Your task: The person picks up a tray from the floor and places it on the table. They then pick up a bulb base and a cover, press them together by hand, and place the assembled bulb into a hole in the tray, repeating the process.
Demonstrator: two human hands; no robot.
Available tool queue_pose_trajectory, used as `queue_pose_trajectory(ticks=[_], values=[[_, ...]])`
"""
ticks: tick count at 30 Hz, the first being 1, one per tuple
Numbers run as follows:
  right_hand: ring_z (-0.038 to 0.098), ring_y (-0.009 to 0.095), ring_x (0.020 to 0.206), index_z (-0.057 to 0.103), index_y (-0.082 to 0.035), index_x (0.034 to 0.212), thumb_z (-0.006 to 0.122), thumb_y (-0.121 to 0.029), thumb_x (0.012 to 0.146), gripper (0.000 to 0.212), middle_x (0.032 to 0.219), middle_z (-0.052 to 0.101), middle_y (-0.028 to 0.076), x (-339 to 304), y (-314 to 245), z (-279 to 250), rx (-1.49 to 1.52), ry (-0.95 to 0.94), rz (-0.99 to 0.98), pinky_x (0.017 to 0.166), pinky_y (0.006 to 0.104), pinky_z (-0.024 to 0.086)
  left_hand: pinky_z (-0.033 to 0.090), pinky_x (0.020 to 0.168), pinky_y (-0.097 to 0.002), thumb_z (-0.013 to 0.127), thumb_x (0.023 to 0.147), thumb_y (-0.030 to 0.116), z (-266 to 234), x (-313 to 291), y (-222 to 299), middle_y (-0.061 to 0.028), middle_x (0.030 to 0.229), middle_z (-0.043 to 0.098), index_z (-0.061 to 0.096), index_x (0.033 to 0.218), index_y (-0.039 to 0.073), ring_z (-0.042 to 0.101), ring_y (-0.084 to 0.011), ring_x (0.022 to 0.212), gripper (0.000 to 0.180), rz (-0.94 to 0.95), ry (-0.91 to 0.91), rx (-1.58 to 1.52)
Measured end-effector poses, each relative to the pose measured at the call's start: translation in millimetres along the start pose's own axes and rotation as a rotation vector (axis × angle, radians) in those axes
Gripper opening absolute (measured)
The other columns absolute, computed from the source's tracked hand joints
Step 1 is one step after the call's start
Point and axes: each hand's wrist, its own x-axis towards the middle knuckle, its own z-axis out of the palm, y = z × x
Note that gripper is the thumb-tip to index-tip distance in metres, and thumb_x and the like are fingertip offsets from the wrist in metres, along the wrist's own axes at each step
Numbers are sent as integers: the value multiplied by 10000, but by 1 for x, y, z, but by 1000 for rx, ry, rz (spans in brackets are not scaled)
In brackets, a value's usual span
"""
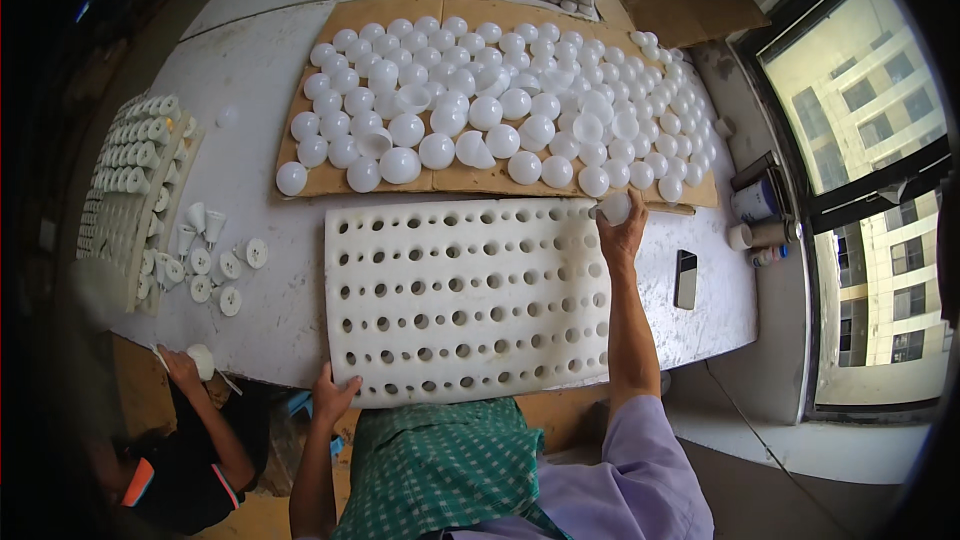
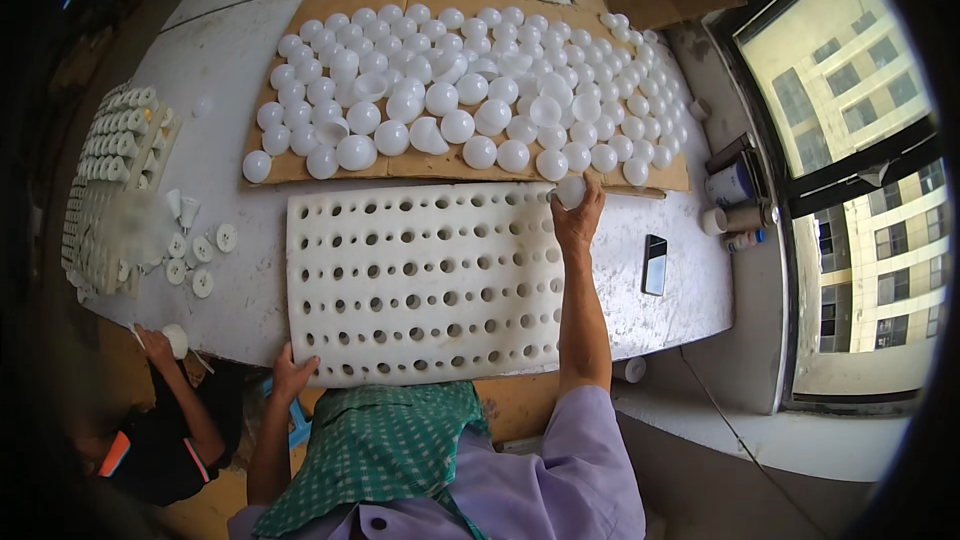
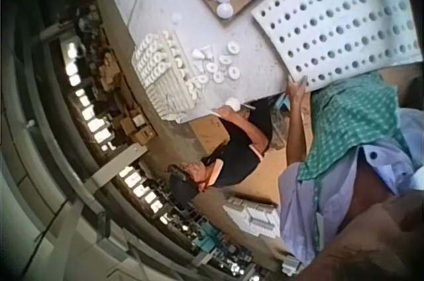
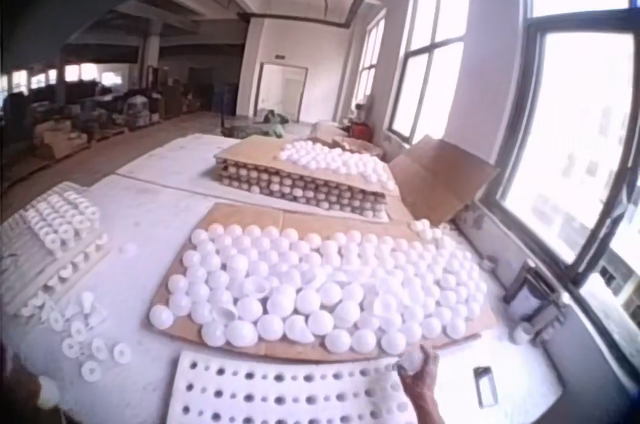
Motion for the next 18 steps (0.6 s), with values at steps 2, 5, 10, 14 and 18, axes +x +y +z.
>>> queue_pose_trajectory(ticks=[2,5,10,14,18], values=[[459,386,1107,397,-39,1288,784,-112,650,749,1179,482,222,5,-1,13,86,-215,103,964,454,388,489,837,-368,716,740,116,-2,0,0,-191,1107,614,500,1214,-27,618,-241,985,540,-23,-6,-65],[446,407,1143,378,-52,1344,780,-192,666,800,1220,482,245,16,0,9,-47,-354,-6,993,474,360,474,869,-349,725,730,87,2,7,-22,-173,1138,603,470,1242,-31,596,-221,1022,585,7,-19,-170],[569,362,1071,544,-31,1237,683,-345,766,582,1163,580,225,52,1,9,20,-235,195,917,446,445,460,926,-336,673,737,-24,-10,3,-22,-173,1217,558,392,1325,-44,561,-223,1108,652,103,-90,-375],[643,343,942,663,2,1022,621,-462,792,519,976,660,241,106,1,30,-305,-597,204,827,410,494,473,914,-338,620,738,-58,-15,3,-15,-165,1181,591,402,1332,-29,581,-206,1083,634,56,-56,-384],[645,235,659,669,58,850,761,-425,678,521,793,668,162,139,20,46,-357,-904,246,587,371,496,496,845,-350,667,732,131,-14,28,-28,-171,1081,646,462,1316,58,640,-238,966,623,66,15,9]])
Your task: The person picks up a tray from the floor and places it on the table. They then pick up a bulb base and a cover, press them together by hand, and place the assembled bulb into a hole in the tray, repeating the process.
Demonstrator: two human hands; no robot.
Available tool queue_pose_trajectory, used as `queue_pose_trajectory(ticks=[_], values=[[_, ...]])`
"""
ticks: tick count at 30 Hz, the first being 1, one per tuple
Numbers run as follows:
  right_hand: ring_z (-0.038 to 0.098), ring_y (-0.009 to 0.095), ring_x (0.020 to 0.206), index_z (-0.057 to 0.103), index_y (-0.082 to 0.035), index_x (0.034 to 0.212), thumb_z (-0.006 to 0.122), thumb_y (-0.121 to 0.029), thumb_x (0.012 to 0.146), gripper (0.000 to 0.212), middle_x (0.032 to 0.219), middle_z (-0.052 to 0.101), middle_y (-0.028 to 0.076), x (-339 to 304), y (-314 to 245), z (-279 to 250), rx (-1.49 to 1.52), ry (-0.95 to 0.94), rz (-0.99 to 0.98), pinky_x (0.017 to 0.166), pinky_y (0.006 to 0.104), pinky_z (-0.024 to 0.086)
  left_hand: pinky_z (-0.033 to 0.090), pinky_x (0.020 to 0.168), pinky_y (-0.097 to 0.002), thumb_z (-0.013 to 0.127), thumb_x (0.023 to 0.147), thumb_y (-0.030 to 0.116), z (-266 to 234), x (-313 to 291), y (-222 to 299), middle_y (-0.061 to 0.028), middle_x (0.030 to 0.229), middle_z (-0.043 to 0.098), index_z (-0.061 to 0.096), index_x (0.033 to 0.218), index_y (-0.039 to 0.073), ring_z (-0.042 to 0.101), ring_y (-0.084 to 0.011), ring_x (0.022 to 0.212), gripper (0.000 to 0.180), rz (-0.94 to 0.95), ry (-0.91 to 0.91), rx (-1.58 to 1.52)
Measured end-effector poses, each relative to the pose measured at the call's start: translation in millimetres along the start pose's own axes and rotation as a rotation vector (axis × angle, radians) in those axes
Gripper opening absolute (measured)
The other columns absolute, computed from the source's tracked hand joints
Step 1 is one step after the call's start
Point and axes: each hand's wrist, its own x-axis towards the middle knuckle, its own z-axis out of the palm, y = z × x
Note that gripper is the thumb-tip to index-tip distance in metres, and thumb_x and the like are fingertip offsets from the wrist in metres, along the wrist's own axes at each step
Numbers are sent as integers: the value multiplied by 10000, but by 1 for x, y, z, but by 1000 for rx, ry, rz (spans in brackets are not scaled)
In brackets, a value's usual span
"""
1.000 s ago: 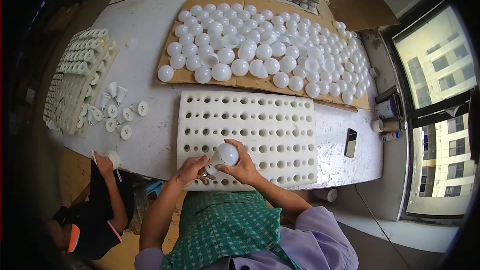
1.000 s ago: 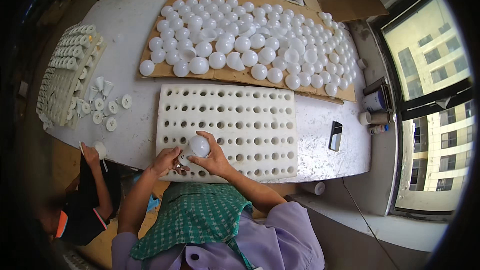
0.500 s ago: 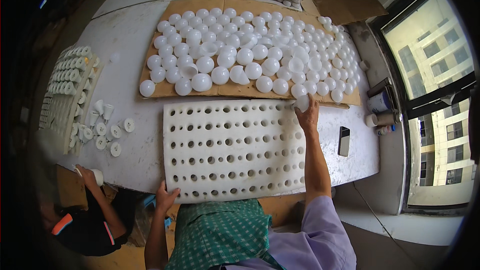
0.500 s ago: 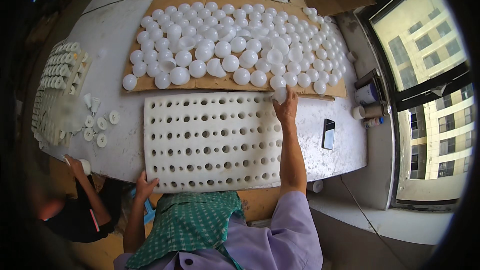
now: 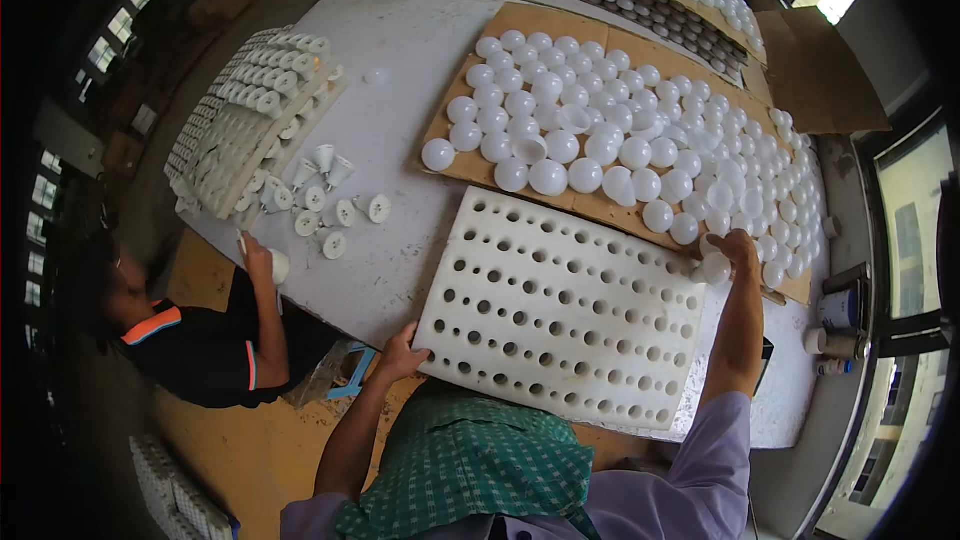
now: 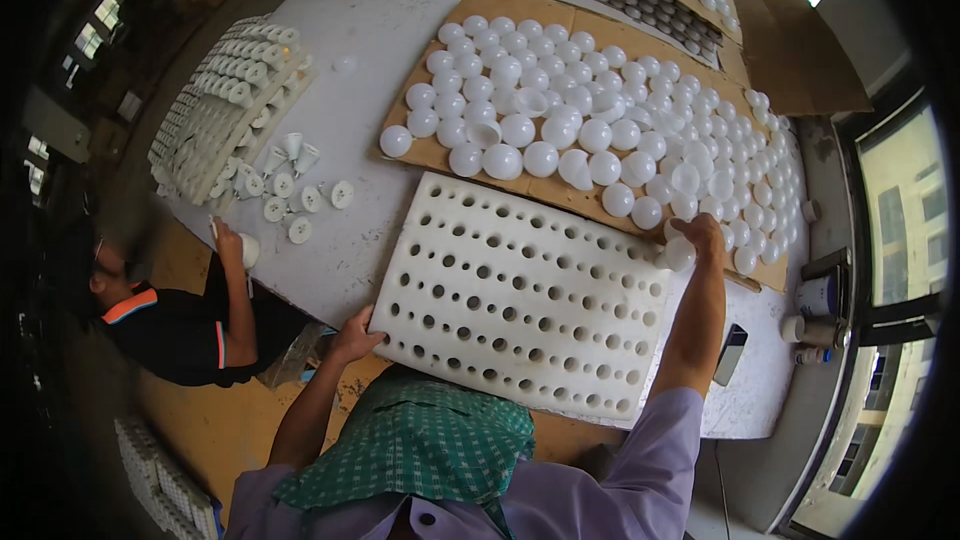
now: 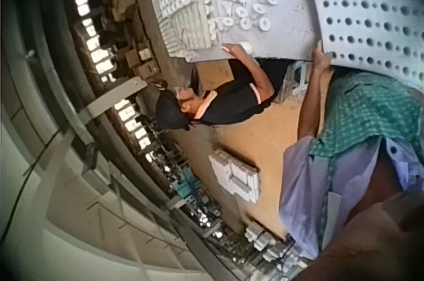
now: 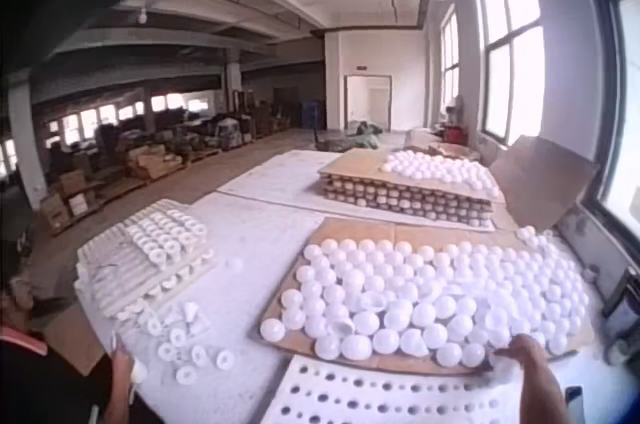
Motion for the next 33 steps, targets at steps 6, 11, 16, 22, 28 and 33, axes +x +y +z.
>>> queue_pose_trajectory(ticks=[6,11,16,22,28,33], values=[[644,310,963,649,15,1051,804,-407,590,643,1011,672,194,-14,-50,1,-207,-48,71,832,391,490,496,864,-372,694,731,186,-14,-8,1,-205,1149,618,451,1323,45,628,-290,1015,656,-45,-12,-66],[640,277,928,559,-21,1184,733,-351,692,617,1022,642,193,-14,-10,-40,-124,219,-13,781,362,508,479,936,-366,629,774,5,-84,42,31,-236,1267,528,445,1282,-29,543,-332,1156,541,139,298,88],[573,307,1080,326,-102,1408,552,-257,870,604,1276,499,135,-110,-41,-36,1300,104,-262,868,388,499,348,1067,-384,501,747,-132,-139,137,35,-258,1370,404,398,1288,-36,402,-371,1272,560,229,493,474],[636,263,907,201,-112,1453,702,-270,795,842,1226,522,145,-256,-104,58,1678,-161,-305,687,336,568,395,1013,-407,502,823,-5,-154,230,7,-235,1301,478,493,1184,-27,471,-361,1194,362,319,477,808],[643,285,840,301,-90,1358,815,-308,688,873,1144,544,184,-320,-150,106,1805,-373,-169,671,357,562,470,866,-427,669,747,25,-151,208,13,-220,986,622,530,1009,-1,593,-381,963,297,279,271,708],[597,192,968,363,-75,1308,861,-392,600,922,1117,590,122,-325,-160,109,1573,-303,-231,774,297,517,495,844,-385,706,725,37,-122,167,-3,-210,1069,621,477,1148,-12,619,-318,958,484,205,267,140]])
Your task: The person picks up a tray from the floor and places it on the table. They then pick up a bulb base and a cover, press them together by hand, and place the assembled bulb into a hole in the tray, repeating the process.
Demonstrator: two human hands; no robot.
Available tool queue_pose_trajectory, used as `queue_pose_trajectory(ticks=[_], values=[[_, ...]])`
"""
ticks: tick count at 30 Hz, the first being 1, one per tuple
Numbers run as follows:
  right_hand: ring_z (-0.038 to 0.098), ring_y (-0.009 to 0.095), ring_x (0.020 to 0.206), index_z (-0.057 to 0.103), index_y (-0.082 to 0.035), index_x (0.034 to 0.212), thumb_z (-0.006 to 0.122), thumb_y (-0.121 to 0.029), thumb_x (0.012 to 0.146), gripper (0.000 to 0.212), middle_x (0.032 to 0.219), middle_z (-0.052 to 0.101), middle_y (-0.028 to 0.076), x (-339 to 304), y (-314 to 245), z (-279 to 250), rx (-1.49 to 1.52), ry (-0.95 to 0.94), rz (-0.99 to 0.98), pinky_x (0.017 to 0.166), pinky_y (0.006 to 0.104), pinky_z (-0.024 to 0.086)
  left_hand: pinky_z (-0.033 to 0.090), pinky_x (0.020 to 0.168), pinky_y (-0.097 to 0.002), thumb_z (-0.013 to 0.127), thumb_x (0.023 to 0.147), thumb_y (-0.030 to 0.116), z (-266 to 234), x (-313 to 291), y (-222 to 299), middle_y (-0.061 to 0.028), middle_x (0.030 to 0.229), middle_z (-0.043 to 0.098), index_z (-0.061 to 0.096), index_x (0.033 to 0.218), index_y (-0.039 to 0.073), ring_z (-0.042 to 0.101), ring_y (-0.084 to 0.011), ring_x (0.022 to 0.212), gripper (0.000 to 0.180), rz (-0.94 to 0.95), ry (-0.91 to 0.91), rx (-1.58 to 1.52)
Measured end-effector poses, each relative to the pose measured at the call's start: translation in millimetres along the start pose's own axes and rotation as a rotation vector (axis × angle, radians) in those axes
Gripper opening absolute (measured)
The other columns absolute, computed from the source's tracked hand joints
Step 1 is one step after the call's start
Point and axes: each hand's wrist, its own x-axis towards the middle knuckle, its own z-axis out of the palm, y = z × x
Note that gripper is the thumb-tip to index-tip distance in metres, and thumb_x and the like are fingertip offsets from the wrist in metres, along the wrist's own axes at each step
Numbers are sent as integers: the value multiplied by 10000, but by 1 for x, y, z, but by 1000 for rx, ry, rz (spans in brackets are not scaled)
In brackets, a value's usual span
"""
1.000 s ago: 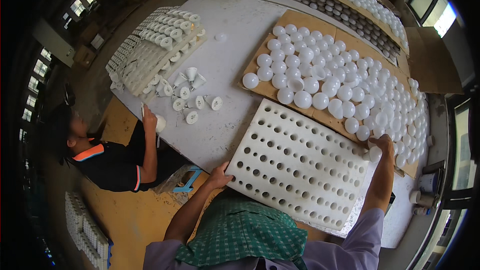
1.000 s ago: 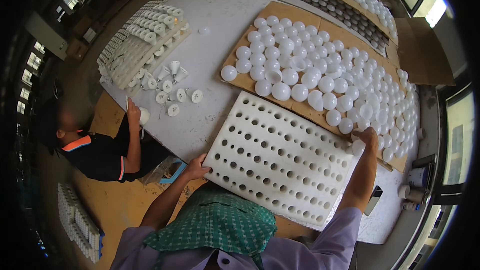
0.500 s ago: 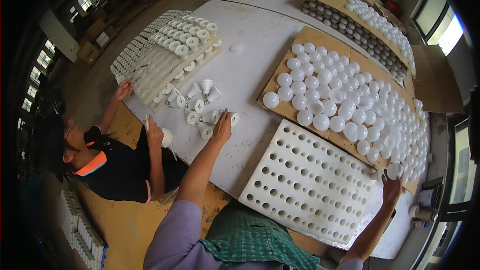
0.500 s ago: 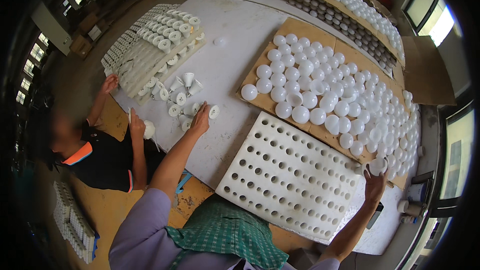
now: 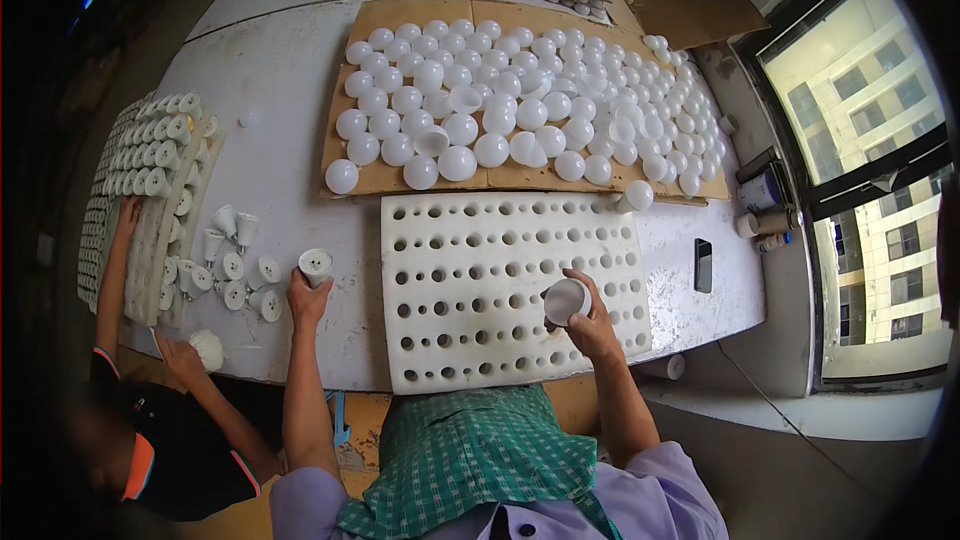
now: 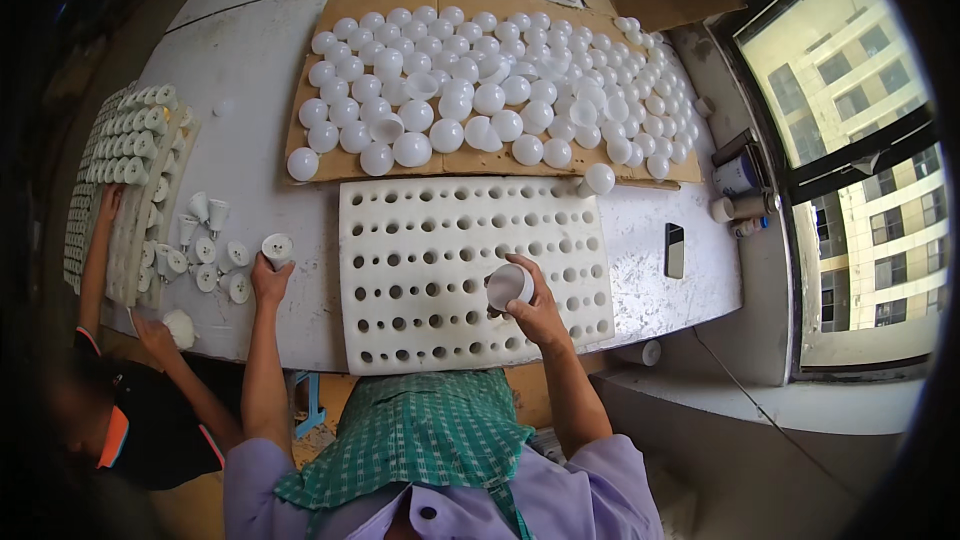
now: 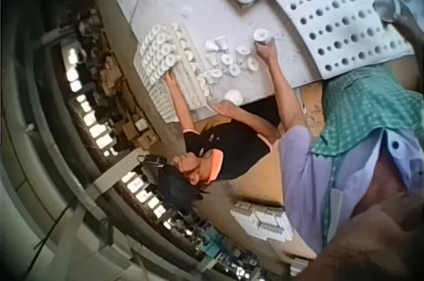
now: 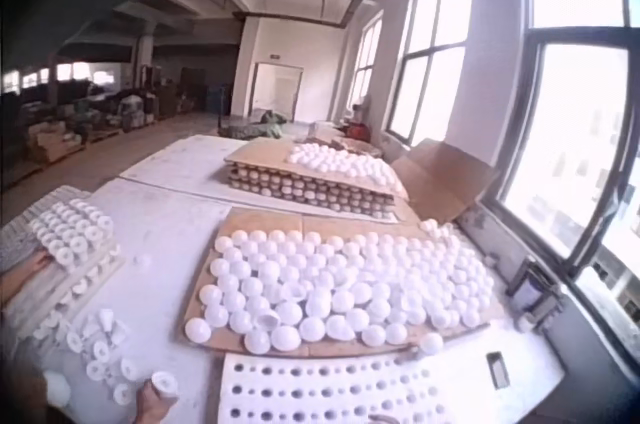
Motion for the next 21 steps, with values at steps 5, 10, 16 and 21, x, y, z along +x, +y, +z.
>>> queue_pose_trajectory(ticks=[5,10,16,21], values=[[591,185,1007,372,-82,1297,848,-305,621,857,1163,590,131,13,-1,25,-34,-219,-45,874,324,478,519,724,-337,673,765,141,2,-125,117,-202,1144,594,402,1304,-21,642,-243,865,624,-211,-383,-1492],[550,208,1095,410,-91,1274,833,-216,627,783,1188,581,113,18,-1,60,-144,-447,20,914,341,451,512,711,-319,732,754,142,5,-168,150,-204,1089,620,509,1191,-31,629,-186,902,520,-89,-770,-1156],[542,230,1104,420,-90,1269,827,-209,639,760,1182,575,101,17,-3,82,-482,-677,-154,956,360,421,461,902,-335,850,659,318,-12,-179,188,-139,1067,642,564,1148,-45,596,-191,992,673,232,-748,-633],[562,251,1103,437,-72,1288,843,-201,619,793,1201,569,116,11,-7,91,-627,-770,-151,931,360,457,464,881,-320,863,624,330,-14,-184,187,-155,1044,656,596,1111,-47,606,-192,984,671,171,-805,-504]])
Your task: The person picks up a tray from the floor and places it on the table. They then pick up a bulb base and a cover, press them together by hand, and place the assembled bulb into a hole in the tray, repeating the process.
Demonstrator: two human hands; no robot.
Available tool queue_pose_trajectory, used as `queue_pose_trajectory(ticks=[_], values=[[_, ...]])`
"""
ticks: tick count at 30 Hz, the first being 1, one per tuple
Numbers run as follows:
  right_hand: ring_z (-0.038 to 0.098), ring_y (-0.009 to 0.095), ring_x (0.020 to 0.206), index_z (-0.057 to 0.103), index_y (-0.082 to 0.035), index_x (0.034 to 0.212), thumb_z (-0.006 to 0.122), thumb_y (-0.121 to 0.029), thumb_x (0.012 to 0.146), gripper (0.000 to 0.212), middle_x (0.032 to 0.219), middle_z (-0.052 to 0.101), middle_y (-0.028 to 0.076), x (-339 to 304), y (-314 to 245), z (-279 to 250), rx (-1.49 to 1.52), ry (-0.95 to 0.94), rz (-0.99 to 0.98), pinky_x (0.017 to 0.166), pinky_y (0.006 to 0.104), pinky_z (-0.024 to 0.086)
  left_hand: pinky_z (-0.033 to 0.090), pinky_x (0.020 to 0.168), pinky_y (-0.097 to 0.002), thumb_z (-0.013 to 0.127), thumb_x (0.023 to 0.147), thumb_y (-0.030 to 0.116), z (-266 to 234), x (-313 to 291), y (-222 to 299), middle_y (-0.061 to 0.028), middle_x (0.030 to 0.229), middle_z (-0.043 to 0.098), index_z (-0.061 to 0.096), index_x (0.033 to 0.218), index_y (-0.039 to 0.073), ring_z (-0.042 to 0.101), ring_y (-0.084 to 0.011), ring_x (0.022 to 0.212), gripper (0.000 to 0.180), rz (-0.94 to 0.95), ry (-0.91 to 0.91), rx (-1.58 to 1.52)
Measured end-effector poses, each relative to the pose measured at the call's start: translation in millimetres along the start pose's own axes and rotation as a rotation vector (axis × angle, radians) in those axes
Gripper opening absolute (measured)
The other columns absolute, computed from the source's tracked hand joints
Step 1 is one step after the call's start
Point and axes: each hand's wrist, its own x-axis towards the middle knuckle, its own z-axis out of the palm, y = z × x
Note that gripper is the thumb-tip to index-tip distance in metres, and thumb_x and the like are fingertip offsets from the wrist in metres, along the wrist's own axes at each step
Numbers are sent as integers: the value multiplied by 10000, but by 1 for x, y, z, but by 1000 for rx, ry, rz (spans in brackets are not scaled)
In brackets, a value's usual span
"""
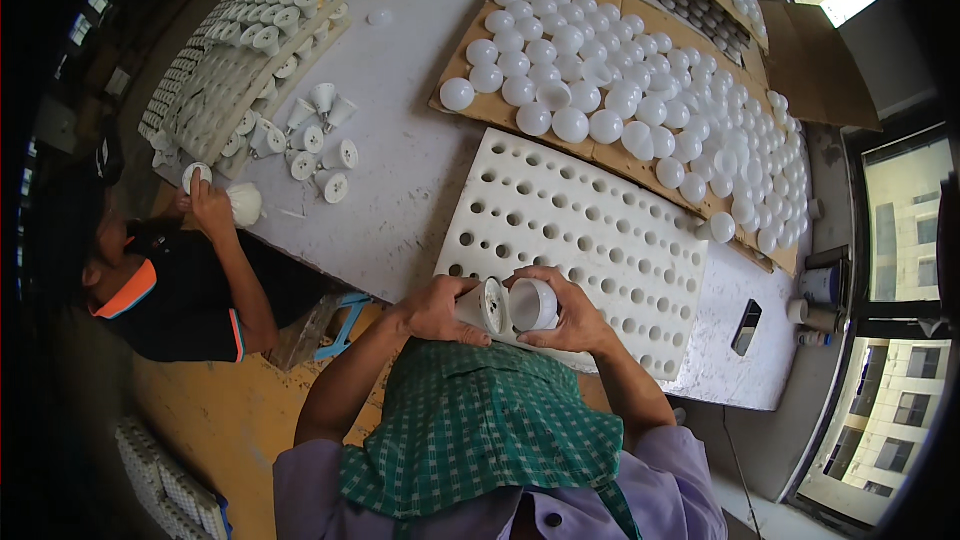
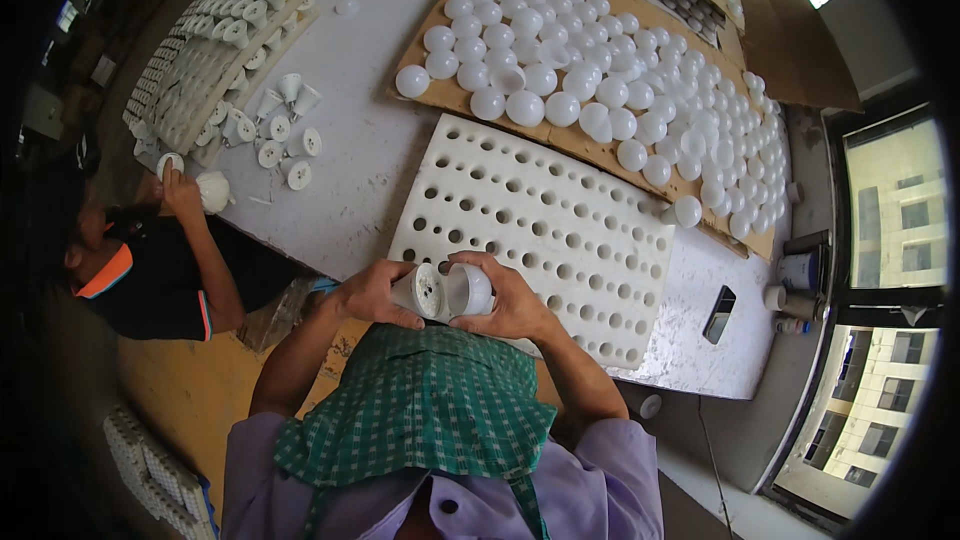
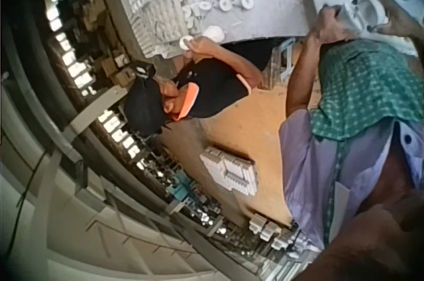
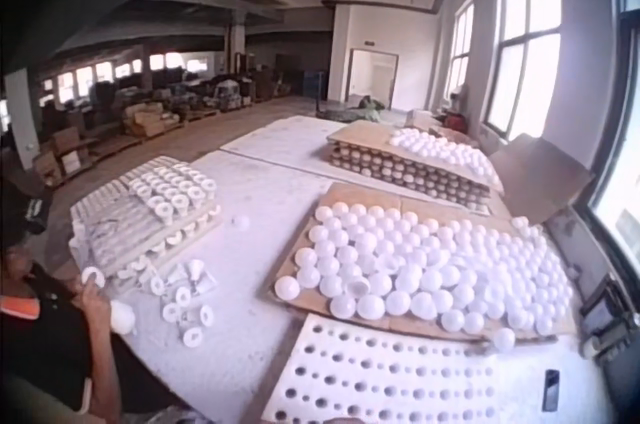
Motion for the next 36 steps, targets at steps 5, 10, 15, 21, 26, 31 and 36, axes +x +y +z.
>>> queue_pose_trajectory(ticks=[5,10,15,21,26,31,36], values=[[554,255,1121,441,-61,1293,852,-220,610,813,1216,560,122,0,3,3,-53,-58,-18,957,370,442,468,874,-323,866,606,329,3,-1,5,-158,1040,664,602,1114,-45,618,-197,970,684,-21,13,58],[565,275,1112,427,-56,1307,853,-233,611,835,1239,547,135,3,-4,7,-119,-129,61,949,377,452,472,866,-325,867,589,324,6,-3,1,-163,1040,666,610,1109,-40,628,-204,963,685,-6,23,89],[569,356,1078,380,-64,1339,831,-262,650,847,1218,546,169,4,-12,11,-344,-183,47,896,415,484,488,829,-329,865,578,340,7,-1,9,-177,964,679,640,1029,-40,650,-212,887,632,-90,13,230],[575,388,1034,374,-63,1341,792,-285,698,798,1185,538,189,5,-13,15,-360,-173,78,860,440,487,505,782,-362,835,603,415,12,5,-3,-212,922,672,641,976,-56,664,-275,861,631,14,89,328],[575,399,1024,379,-60,1324,759,-279,724,743,1184,531,197,3,-3,17,-386,-137,27,856,450,488,518,742,-394,773,640,497,18,11,12,-251,852,659,629,929,-93,666,-341,794,672,39,108,536],[577,394,1008,401,-46,1283,763,-232,693,717,1160,527,198,1,-2,26,-406,-65,35,851,451,494,526,701,-378,732,667,486,19,13,14,-263,853,655,602,978,-116,674,-310,773,690,-12,49,597],[497,329,1068,451,-12,1205,767,-89,597,690,1130,502,171,0,5,32,-366,132,-287,902,410,467,533,681,-376,748,643,505,23,14,18,-252,791,657,630,931,-116,672,-334,716,695,85,121,553]])
